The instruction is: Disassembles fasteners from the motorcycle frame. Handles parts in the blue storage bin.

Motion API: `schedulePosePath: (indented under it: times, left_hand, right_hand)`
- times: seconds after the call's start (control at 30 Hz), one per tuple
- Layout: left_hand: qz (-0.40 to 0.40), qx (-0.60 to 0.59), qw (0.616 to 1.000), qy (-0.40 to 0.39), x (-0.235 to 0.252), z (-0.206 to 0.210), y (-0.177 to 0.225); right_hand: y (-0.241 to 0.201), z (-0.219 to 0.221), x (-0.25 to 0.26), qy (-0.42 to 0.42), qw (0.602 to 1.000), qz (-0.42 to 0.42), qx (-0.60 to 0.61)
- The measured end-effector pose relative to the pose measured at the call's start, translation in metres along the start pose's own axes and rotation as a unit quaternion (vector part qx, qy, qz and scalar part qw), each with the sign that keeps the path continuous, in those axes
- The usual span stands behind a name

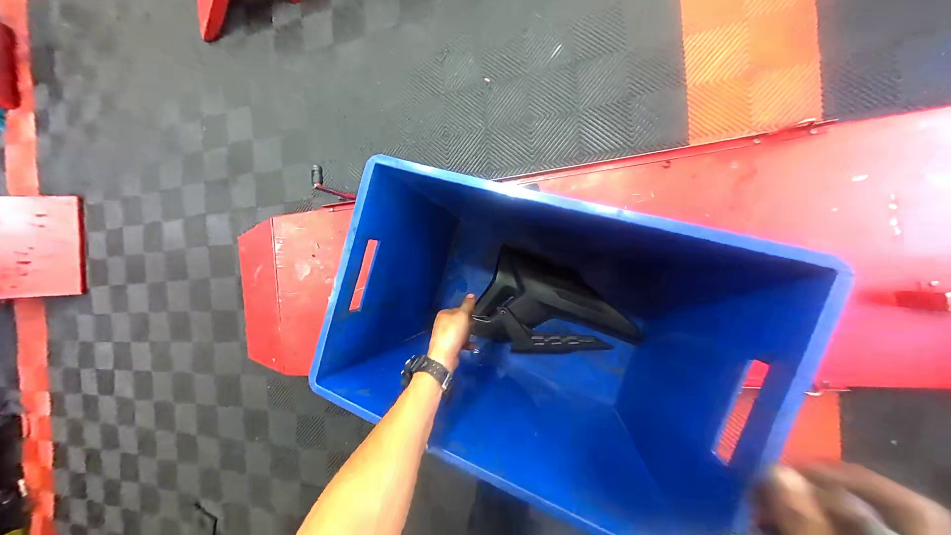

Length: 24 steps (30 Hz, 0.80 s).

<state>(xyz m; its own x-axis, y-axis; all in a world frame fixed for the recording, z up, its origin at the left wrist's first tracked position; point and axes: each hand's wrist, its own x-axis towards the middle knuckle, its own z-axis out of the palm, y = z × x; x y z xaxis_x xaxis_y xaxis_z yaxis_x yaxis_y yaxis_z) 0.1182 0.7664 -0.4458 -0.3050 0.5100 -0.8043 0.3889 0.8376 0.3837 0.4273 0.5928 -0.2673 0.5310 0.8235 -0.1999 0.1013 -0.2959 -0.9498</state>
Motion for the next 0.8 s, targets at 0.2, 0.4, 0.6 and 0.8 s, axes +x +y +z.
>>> schedulePosePath:
  times: [0.2, 0.4, 0.6, 0.8]
  left_hand:
    - [0.091, 0.456, 0.88, -0.097, 0.088, 0.033, -0.015]
    - [0.05, 0.485, 0.862, -0.141, 0.133, 0.079, -0.046]
    - [0.139, 0.562, 0.802, -0.149, 0.15, 0.07, -0.059]
    - [0.176, 0.558, 0.78, -0.223, 0.163, 0.055, -0.068]
  right_hand:
    - [0.117, 0.116, 0.071, -0.045, 0.926, 0.353, -0.122]
    - [0.242, 0.174, 0.108, -0.278, 0.845, 0.3, -0.346]
    - [0.307, 0.225, 0.091, -0.415, 0.731, 0.235, -0.488]
    - [0.321, 0.217, 0.073, -0.441, 0.711, 0.26, -0.481]
